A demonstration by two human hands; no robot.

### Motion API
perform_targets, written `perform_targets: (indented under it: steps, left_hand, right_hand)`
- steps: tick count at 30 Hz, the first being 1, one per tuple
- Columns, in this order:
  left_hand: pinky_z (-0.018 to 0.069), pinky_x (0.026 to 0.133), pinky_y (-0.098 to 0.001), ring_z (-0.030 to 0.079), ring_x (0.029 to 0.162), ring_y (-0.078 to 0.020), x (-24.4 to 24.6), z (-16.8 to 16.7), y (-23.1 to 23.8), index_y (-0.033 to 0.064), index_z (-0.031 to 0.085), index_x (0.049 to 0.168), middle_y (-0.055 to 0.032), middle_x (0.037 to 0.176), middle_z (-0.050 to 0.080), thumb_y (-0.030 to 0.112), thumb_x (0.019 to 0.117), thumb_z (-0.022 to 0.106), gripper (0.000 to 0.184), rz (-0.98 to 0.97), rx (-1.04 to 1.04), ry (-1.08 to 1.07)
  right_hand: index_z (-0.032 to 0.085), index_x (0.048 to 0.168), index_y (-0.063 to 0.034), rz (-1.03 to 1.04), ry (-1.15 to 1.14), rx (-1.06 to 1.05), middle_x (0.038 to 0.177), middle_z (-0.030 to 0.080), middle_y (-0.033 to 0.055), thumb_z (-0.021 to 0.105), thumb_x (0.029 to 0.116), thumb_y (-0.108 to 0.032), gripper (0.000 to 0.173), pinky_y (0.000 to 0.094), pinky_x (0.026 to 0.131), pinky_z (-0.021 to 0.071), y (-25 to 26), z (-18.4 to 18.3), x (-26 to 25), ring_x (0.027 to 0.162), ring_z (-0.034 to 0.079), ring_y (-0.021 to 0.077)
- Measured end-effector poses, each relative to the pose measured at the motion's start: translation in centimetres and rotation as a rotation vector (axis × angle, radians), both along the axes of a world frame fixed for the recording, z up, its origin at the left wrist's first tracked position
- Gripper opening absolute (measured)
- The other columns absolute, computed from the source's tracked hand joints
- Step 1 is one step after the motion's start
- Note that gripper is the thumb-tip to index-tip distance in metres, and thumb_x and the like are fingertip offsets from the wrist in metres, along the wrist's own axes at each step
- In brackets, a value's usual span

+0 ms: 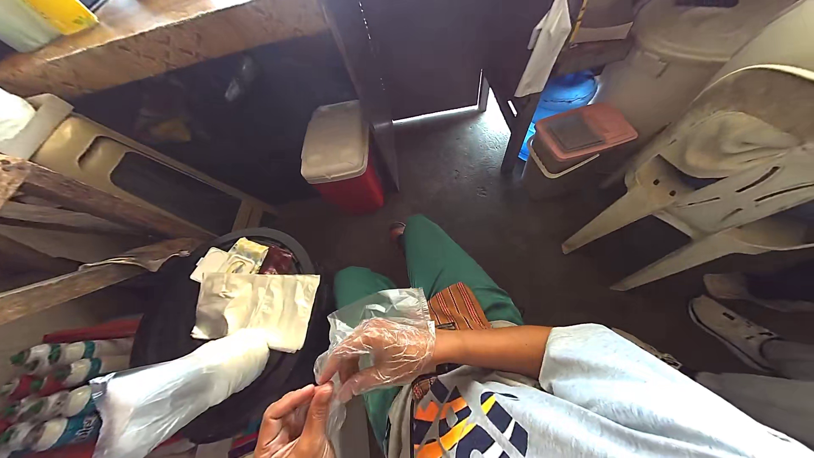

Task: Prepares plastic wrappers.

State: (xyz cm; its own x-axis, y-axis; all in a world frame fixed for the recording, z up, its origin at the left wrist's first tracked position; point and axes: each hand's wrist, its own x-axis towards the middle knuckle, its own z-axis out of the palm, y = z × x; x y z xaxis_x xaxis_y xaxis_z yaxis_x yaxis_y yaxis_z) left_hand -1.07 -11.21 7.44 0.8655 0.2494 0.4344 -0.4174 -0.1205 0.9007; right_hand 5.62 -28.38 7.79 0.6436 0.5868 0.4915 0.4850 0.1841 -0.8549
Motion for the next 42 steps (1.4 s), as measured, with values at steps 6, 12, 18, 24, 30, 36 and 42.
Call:
perform_targets:
  steps: [6,12,18,24,30,36,42]
  left_hand:
    - [0.055,0.073,-0.0103,0.066,0.079,0.0081,0.3,-1.3,0.1,0.0268,0.072,0.096,0.0209,0.089,0.072,0.021,0.0953,0.071,0.006,0.019,-0.065,-0.066]
    - [0.0526,0.066,-0.0081,0.063,0.072,0.0113,0.6,-0.9,0.2,0.0234,0.07,0.092,0.0245,0.082,0.069,0.02,0.0988,0.066,0.008,0.157,0.036,-0.151]
    - [0.0476,0.061,-0.0056,0.058,0.067,0.0147,0.8,-1.5,1.1,0.0309,0.074,0.099,0.028,0.081,0.066,0.049,0.0949,0.066,0.021,0.105,0.05,-0.168]
    - [0.0424,0.053,-0.0069,0.051,0.057,0.0131,1.3,-2.5,1.5,0.034,0.074,0.096,0.0266,0.071,0.062,0.059,0.0938,0.061,0.028,0.092,-0.057,-0.176]
    - [0.0406,0.053,-0.0068,0.05,0.057,0.0134,0.4,-2.8,4.0,0.0362,0.075,0.099,0.0269,0.07,0.062,0.058,0.0938,0.061,0.026,0.069,-0.087,-0.24]
    - [0.0535,0.076,-0.0088,0.064,0.084,0.0128,-1.1,-2.5,6.2,0.0357,0.077,0.104,0.0244,0.093,0.072,0.034,0.0947,0.071,0.011,-0.232,0.014,-0.135]
    - [0.0489,0.09,-0.0109,0.06,0.105,0.0078,1.1,-3.5,6.3,0.0343,0.075,0.107,0.0218,0.111,0.067,0.036,0.1058,0.053,0.022,-0.096,0.05,-0.249]
  right_hand:
    - [0.074,0.104,0.0103,-0.027,0.039,0.119,0.096,0.072,0.0211,0.067,0.0921,-0.006,0.022,0.0359,0.09,0.0516,1.0,-0.9,-1.0,0.095,0.068,0.0239]
    - [0.071,0.104,0.0125,-0.008,0.157,0.086,0.087,0.071,0.0206,0.072,0.0874,0.0,0.021,0.0328,0.079,0.0552,3.1,-0.8,-2.6,0.08,0.068,0.0213]
    - [0.074,0.093,0.0098,-0.054,-0.024,0.137,0.091,0.07,0.0216,0.065,0.0903,-0.001,0.014,0.035,0.09,0.051,3.4,-1.8,-2.7,0.093,0.066,0.0265]
    - [0.068,0.093,0.0125,0.143,-0.068,0.132,0.088,0.068,0.019,0.056,0.0976,-0.006,0.022,0.0267,0.086,0.0509,3.2,-1.7,-1.7,0.089,0.065,0.0171]
    - [0.072,0.089,0.0088,0.297,-0.233,-0.17,0.088,0.067,0.0226,0.062,0.0948,-0.005,0.019,0.0421,0.088,0.0503,3.6,-0.5,-2.0,0.091,0.065,0.034]
    - [0.067,0.097,0.0191,0.184,-0.179,-0.103,0.103,0.066,0.0297,0.054,0.0944,0.004,0.021,0.033,0.099,0.0454,3.3,5.2,0.5,0.104,0.062,0.03]
    - [0.06,0.095,0.0102,0.304,-0.045,0.027,0.081,0.06,0.0067,0.046,0.1019,-0.008,0.024,0.0145,0.075,0.0448,5.1,2.8,1.4,0.078,0.055,-0.0009]
